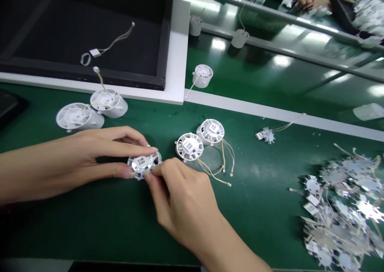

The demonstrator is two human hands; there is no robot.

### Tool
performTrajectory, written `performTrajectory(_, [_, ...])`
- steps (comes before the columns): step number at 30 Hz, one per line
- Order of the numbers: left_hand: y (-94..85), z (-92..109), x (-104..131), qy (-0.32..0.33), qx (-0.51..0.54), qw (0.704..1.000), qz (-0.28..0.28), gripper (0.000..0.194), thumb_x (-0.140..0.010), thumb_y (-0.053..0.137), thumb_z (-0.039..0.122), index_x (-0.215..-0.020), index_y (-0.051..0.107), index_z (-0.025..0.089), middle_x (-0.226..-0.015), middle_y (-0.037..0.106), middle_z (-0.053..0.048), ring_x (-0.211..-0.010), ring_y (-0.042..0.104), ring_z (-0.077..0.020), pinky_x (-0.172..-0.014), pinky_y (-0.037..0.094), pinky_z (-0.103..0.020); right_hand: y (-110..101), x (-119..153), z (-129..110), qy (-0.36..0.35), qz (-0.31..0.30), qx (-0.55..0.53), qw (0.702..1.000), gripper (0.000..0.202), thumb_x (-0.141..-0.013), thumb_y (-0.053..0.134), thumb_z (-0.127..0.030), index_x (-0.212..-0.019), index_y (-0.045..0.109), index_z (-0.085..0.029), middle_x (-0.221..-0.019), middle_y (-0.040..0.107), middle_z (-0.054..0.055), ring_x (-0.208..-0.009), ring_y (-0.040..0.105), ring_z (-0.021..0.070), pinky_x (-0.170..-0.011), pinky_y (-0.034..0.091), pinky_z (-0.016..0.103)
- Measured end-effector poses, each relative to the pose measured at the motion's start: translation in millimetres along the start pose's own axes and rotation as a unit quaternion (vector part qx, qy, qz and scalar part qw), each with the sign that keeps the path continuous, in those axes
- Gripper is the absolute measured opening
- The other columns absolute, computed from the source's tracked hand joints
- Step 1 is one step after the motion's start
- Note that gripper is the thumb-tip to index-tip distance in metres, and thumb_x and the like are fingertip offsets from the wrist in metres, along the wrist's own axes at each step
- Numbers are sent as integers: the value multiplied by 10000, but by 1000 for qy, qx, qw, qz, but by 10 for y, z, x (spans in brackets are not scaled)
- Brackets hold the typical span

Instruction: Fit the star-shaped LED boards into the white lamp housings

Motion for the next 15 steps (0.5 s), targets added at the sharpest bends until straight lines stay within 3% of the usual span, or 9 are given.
performTrajectory(3, [0,-13,-12,-12,5,999,-44,310,-1080,544,440,-1360,642,531,-1329,679,57,-1026,720,-194,-736,543,-233,0,0,1,-5,2,-2,1000,113,-1003,618,-159,-894,621,-187,-733,691,-22,-559,618,89,-494,401,211])
performTrajectory(7, [-18,-38,-6,-5,-13,999,-51,362,-1092,517,424,-1427,592,538,-1383,656,52,-1105,710,-202,-826,557,-241,5,4,-6,-11,0,-1,1000,129,-1008,618,-165,-881,642,-172,-715,682,-20,-547,616,88,-510,419,221])
performTrajectory(11, [-17,-39,10,5,-21,999,-41,358,-1056,592,512,-1414,606,512,-1408,661,48,-1121,727,-220,-817,586,-248,-26,26,-12,-20,-9,8,1000,105,-1010,608,-173,-924,668,-169,-758,696,-1,-592,634,112,-526,439,242])
performTrajectory(15, [61,-27,-7,50,-63,997,-9,560,-997,695,528,-1515,525,401,-1595,542,-19,-1243,696,-277,-924,612,-322,-65,57,-10,-42,-21,30,998,117,-1019,583,-128,-974,688,-153,-768,691,16,-592,606,129,-516,437,269])
Point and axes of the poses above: each hand's wrist, its own x-axis away from the middle knuckle, its own y-axis out of the palm, z = x × y, the point moved 1 cm from there along -x, towards the middle knuckle
